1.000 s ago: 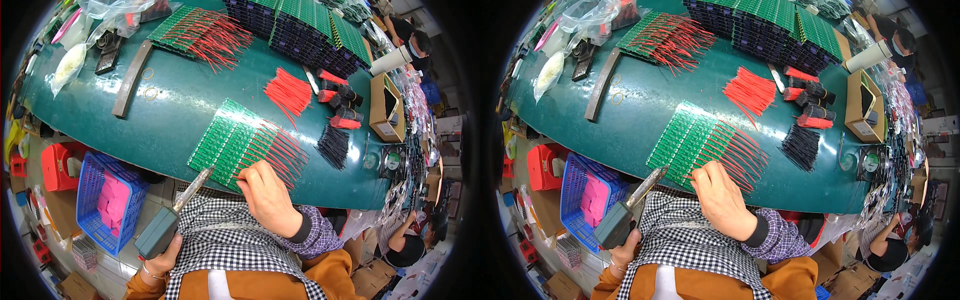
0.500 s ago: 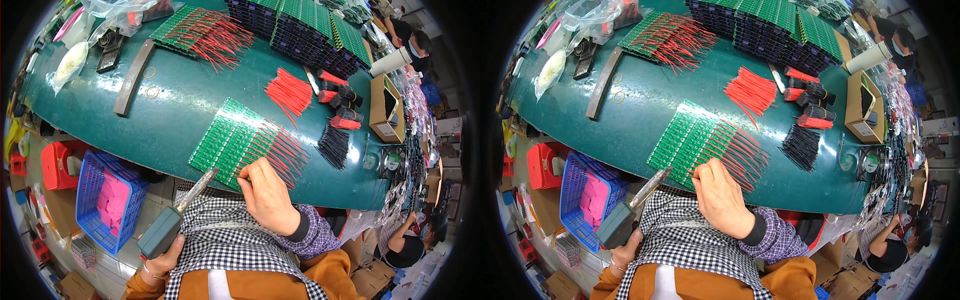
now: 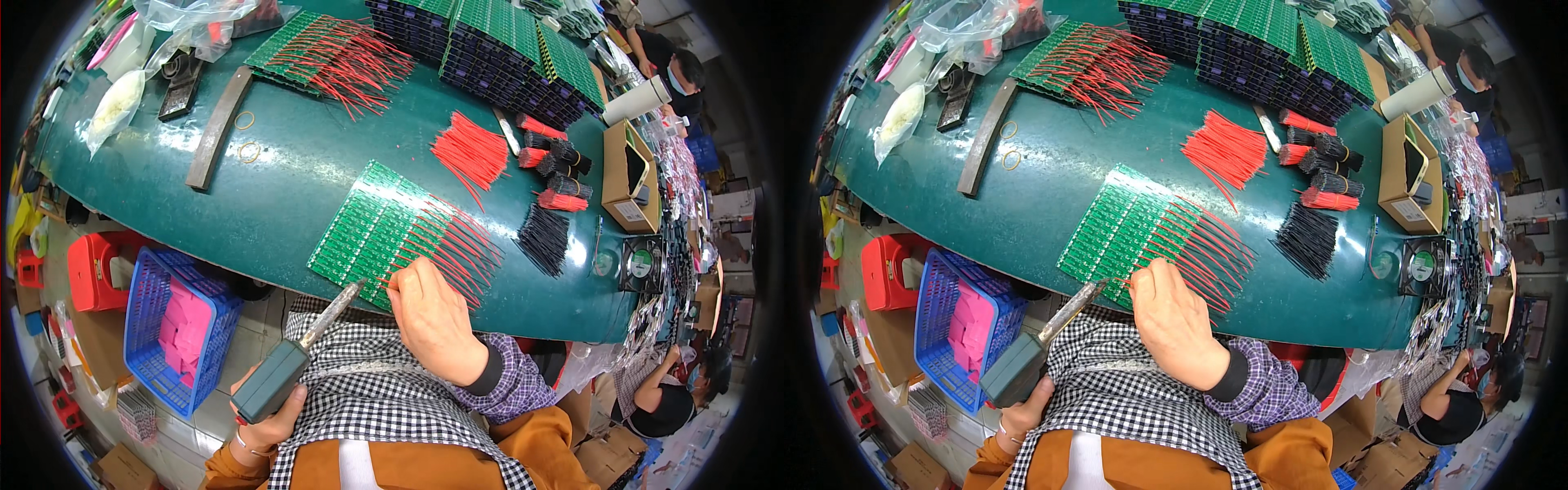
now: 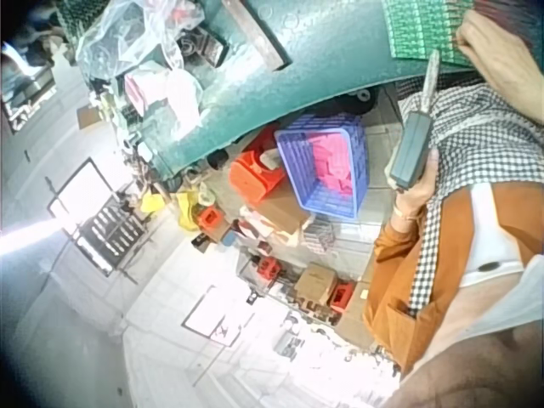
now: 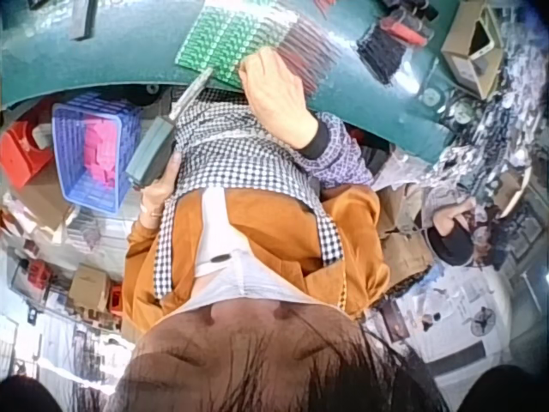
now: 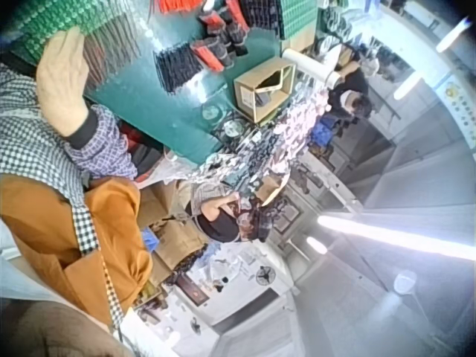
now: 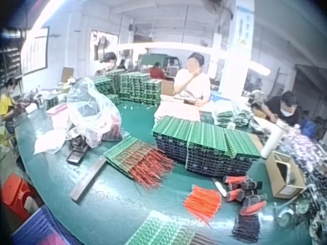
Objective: The person positions red wires onto a circuit board panel by hand and solders them in place using a soldering tool.
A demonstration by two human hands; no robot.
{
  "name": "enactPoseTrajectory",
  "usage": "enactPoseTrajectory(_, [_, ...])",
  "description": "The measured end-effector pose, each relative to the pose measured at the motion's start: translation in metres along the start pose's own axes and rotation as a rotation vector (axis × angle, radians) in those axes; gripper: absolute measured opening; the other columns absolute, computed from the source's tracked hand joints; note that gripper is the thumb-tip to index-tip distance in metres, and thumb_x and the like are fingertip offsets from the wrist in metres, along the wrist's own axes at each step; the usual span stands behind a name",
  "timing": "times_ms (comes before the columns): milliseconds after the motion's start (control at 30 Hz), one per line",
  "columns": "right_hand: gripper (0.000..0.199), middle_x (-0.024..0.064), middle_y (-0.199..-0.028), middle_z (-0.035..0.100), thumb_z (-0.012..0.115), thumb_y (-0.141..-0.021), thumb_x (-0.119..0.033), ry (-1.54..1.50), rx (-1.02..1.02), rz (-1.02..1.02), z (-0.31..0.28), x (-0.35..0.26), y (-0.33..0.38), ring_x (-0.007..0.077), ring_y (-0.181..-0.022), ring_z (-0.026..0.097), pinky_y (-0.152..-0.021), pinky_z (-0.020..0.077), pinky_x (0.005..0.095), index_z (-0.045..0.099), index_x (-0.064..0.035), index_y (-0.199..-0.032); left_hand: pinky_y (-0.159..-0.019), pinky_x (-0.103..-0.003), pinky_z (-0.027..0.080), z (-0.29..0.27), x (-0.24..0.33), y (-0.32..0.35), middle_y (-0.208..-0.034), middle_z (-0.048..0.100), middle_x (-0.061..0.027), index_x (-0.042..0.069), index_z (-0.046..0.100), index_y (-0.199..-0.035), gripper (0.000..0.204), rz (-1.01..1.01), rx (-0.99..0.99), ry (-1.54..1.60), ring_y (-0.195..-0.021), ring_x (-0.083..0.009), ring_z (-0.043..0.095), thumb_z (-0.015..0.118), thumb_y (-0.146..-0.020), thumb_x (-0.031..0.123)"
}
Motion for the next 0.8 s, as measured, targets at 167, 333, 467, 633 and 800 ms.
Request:
enactPoseTrajectory(167, [0.013, 0.0131, -0.097, 0.053, 0.066, -0.096, -0.004, -0.051, 0.007, 0.011, -0.0037, -0.0003, 0.0012, 0.0304, -0.09, 0.062, -0.07, 0.0554, 0.0423, 0.056, -0.0018, -0.105, -0.067, -0.041, 0.056, -0.0004, -0.0018, 0.003, -0.084, 0.073, -0.0152, -0.004, 0.075, -0.098, 0.022, -0.052, -0.001, 0.015, -0.072, -0.0336, 0.069, 0.081, -0.08, 0.007])
enactPoseTrajectory(333, [0.015, 0.0133, -0.098, 0.057, 0.067, -0.095, -0.002, -0.126, 0.021, 0.006, -0.0045, -0.0011, 0.0018, 0.0315, -0.092, 0.064, -0.075, 0.0551, 0.0432, 0.056, -0.002, -0.106, -0.068, -0.041, 0.057, -0.0008, 0.0021, 0.0011, -0.085, 0.073, -0.0153, -0.004, 0.075, -0.098, 0.023, -0.015, 0.002, -0.015, -0.073, -0.0339, 0.07, 0.081, -0.079, 0.007])
enactPoseTrajectory(467, [0.023, 0.015, -0.096, 0.062, 0.076, -0.089, 0.003, -0.204, 0.082, 0.002, -0.001, -0.0008, 0.0013, 0.0344, -0.086, 0.067, -0.073, 0.0554, 0.0431, 0.06, 0.0009, -0.107, -0.069, -0.042, 0.057, -0.0013, 0.0001, 0.0034, -0.086, 0.074, -0.0153, -0.004, 0.076, -0.099, 0.025, -0.03, -0.009, -0.036, -0.074, -0.0343, 0.071, 0.081, -0.078, 0.007])
enactPoseTrajectory(633, [0.022, 0.015, -0.096, 0.062, 0.075, -0.088, 0.004, -0.213, 0.086, 0.033, 0.0012, -0.0008, 0.0004, 0.034, -0.086, 0.067, -0.073, 0.0552, 0.0433, 0.061, 0.0012, -0.104, -0.068, -0.041, 0.058, -0.0023, -0.0026, 0.0043, -0.089, 0.074, -0.0172, -0.005, 0.076, -0.1, 0.028, -0.007, -0.031, -0.067, -0.075, -0.0346, 0.072, 0.081, -0.076, 0.007])
enactPoseTrajectory(800, [0.021, 0.0149, -0.095, 0.061, 0.074, -0.087, 0.005, -0.216, 0.078, 0.019, 0.001, -0.0009, -0.0009, 0.0342, -0.084, 0.066, -0.071, 0.0539, 0.0438, 0.059, 0.0004, -0.1, -0.066, -0.04, 0.059, -0.0013, -0.0004, 0.003, -0.091, 0.073, -0.0183, -0.005, 0.076, -0.1, 0.029, 0.041, -0.049, -0.102, -0.076, -0.0342, 0.073, 0.082, -0.073, 0.007])
Point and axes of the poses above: each hand's wrist, its own y-axis away from the middle knuckle, its own z-axis out of the palm, x = y × z, the point moved 2 cm from there along -y, towards the middle knuckle
